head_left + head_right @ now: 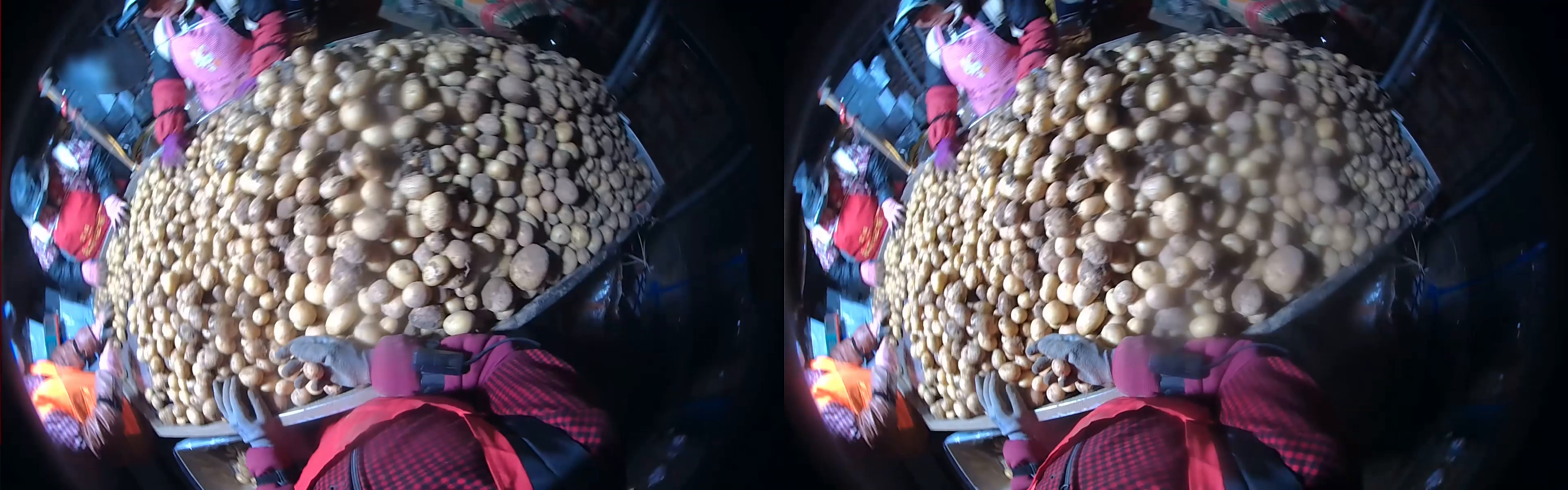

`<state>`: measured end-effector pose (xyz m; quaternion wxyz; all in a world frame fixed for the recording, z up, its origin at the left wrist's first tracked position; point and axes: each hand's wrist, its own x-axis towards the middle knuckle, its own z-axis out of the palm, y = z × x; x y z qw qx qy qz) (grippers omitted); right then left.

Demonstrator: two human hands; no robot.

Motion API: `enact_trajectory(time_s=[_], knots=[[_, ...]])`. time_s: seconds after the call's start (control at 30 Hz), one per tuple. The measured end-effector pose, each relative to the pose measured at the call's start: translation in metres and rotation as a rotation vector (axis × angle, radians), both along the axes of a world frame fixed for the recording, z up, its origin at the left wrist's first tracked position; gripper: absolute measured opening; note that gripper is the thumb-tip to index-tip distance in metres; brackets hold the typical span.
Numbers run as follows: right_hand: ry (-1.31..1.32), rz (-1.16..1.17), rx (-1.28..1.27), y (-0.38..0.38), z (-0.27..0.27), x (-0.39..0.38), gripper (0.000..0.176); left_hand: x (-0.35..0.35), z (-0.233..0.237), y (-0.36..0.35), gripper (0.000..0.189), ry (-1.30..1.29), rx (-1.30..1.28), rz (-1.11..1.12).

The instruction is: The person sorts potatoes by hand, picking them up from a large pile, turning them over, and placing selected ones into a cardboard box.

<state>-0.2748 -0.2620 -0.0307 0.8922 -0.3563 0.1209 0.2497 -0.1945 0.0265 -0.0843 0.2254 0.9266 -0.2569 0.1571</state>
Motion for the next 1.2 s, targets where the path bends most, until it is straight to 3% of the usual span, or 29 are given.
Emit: enact_trajectory(time_s=[0.13,0.4,0.73,1.2], knots=[[-0.048,0.024,0.07,0.0,-0.008,0.002,0.055,0.0,0.0,0.001,0.041,0.0,0.018,-0.008],[0.013,0.061,-0.058,-0.008,0.013,-0.001,0.055,0.002,-0.006,0.004,0.038,-0.029,0.017,-0.03],[-0.066,-0.055,0.03,-0.022,-0.002,-0.011,0.047,0.008,-0.02,0.016,0.04,-0.032,0.036,-0.036],[-0.104,-0.184,0.053,-0.044,-0.009,-0.029,0.046,0.013,-0.014,-0.034,0.04,-0.081,-0.007,-0.05]])
